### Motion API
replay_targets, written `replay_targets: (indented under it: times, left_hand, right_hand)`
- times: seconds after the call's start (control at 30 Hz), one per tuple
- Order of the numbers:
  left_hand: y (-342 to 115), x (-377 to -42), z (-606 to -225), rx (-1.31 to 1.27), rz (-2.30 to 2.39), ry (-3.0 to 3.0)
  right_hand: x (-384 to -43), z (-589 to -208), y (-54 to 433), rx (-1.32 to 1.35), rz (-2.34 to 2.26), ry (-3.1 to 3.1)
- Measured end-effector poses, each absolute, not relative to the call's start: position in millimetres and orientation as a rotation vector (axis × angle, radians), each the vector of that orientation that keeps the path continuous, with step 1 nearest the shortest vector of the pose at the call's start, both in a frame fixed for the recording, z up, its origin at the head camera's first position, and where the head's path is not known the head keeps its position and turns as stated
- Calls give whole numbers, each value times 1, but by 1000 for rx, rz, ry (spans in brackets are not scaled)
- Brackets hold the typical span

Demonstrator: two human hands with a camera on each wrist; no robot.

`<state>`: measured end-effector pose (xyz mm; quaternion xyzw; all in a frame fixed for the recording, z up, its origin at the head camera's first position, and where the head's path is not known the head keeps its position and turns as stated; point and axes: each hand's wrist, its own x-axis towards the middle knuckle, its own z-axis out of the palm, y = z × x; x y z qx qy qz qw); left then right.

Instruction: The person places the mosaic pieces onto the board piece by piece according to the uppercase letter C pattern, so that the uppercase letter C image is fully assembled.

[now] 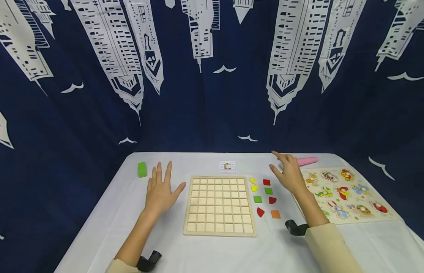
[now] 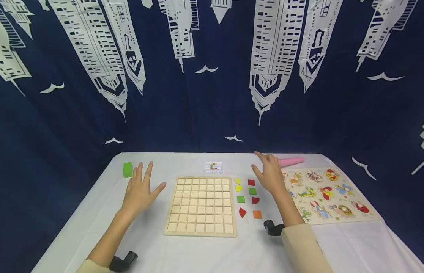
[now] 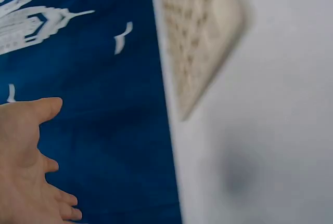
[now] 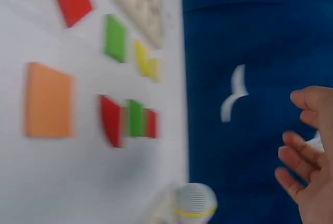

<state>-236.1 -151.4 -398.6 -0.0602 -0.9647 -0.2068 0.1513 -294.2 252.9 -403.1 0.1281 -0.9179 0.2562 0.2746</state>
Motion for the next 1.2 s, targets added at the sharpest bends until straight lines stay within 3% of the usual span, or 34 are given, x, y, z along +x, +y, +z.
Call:
replay_targets:
  times: [0.43,0.9,1.2]
  left_hand:
    - [-153,-236,-479,-720,-1020,-2888]
    - [-154,-231,-501,-731,-828,-2955]
    - [-152,-231,-502,-734,-817,-2952]
  right_hand:
    - [-323,-456,244,463,801,-2812]
    - [-338,-459,233,622,633,-2941]
    - [-341,-457,231,581,603,-3002]
